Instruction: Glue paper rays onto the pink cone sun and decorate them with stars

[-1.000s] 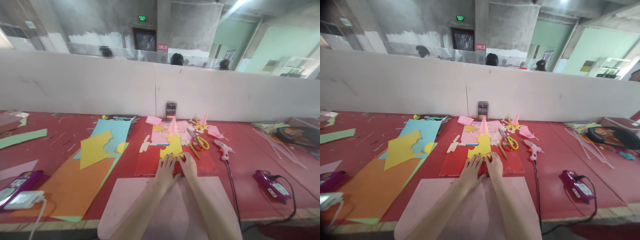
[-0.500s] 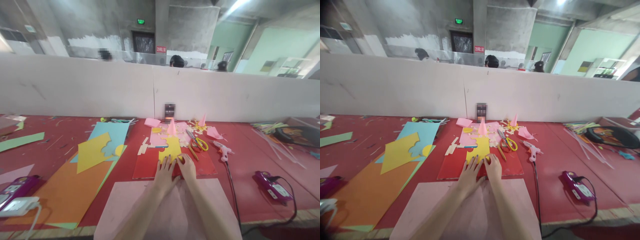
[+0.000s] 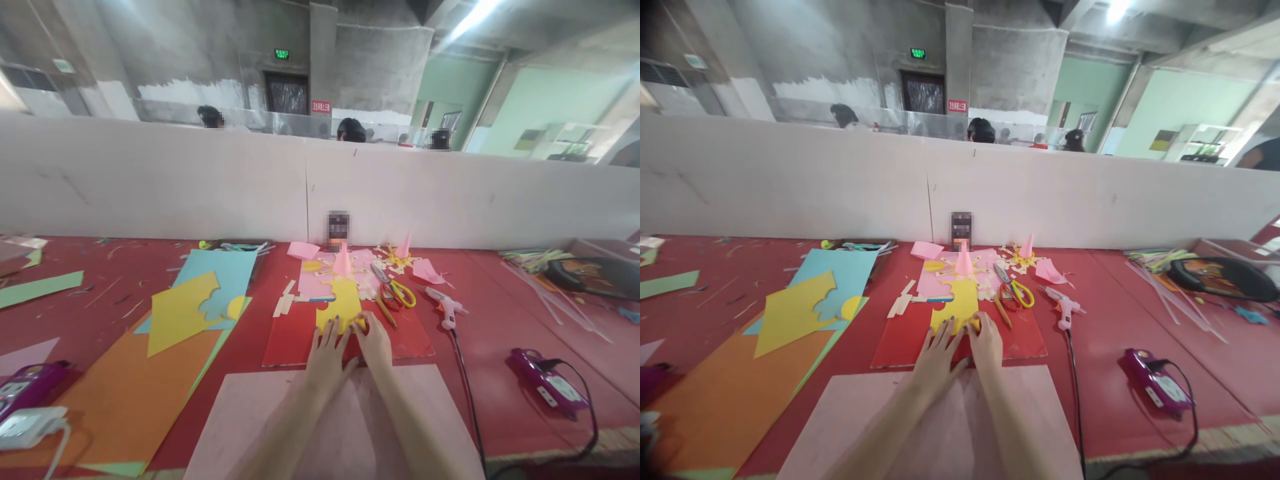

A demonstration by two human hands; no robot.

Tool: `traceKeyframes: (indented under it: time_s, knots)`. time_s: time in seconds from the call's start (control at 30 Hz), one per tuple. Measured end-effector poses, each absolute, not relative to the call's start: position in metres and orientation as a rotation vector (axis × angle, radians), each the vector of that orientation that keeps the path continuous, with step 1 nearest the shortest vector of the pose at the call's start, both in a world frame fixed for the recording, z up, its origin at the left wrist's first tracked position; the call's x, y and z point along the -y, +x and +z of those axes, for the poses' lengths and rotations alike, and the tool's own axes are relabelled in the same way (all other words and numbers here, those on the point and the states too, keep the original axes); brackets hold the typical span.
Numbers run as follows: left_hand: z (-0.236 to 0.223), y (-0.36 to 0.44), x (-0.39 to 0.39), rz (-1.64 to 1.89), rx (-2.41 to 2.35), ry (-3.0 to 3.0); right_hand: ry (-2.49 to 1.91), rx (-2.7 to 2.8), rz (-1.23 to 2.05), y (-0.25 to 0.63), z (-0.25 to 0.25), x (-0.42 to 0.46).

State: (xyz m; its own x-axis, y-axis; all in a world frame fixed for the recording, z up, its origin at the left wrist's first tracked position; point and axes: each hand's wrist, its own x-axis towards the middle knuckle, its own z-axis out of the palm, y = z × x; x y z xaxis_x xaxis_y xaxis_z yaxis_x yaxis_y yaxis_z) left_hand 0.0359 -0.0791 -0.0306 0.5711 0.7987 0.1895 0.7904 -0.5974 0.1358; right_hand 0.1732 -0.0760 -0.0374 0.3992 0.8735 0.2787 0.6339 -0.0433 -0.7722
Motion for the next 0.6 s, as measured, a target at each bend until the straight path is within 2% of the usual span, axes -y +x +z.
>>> traceKeyframes:
  time_s: [0.13,0.27,0.6]
  knots:
    - [-0.03,0.028,0.071,0.623,-1.429,2.649,-1.745,1.303,0.358,0.174,-0.037,0.077]
    - [-0.023,0.013,0.058,1.006,-1.81,2.297,-1.717,1.305,0.349,0.174,-0.035,0.077]
    - [-0.013,0.005,0.057,0.917,-1.932,2.142,-1.703,1.277,0.377,0.174,-0.03,0.079]
